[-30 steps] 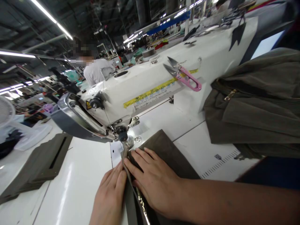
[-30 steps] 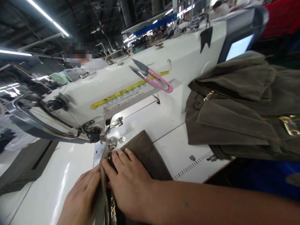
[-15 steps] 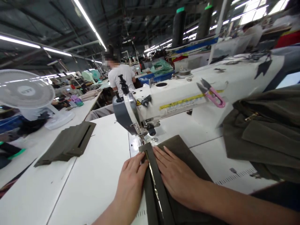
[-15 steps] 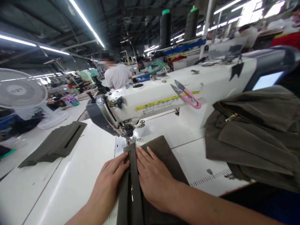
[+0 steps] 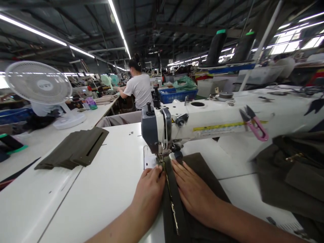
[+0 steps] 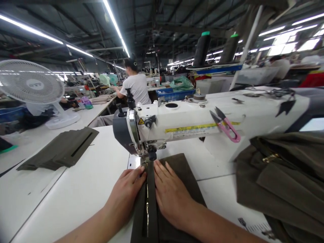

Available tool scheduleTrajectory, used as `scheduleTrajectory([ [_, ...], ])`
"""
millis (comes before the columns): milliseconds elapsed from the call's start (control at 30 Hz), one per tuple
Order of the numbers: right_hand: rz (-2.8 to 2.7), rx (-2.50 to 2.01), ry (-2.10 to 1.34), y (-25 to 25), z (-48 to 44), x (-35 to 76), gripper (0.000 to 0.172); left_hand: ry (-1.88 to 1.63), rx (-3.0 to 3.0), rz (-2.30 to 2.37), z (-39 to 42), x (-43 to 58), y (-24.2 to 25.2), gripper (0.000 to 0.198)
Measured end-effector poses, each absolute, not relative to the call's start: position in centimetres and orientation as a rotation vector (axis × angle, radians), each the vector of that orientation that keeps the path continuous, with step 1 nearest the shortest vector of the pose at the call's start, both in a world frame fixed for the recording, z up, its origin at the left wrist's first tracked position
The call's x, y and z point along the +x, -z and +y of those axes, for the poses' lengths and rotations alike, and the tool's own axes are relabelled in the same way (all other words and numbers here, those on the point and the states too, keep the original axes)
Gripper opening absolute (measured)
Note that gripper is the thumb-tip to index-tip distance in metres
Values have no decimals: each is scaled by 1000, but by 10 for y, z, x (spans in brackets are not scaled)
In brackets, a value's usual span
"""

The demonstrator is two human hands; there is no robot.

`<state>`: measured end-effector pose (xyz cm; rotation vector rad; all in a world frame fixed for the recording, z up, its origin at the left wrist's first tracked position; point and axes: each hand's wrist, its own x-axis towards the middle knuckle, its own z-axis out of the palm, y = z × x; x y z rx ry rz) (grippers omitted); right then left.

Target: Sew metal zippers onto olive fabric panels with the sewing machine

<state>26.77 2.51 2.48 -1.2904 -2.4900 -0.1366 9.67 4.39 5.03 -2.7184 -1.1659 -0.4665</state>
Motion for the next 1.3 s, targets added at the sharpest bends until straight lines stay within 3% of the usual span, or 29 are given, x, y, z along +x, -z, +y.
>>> scheduleTrajectory([
  [400,-2534,-1290,170,-25,29,269,47,512,-2676,-1095,50,96,-42,21],
  [1300,-2410,-1303,-101,-27,40,267,47,485,-2776,-1064,62,94,-50,23],
])
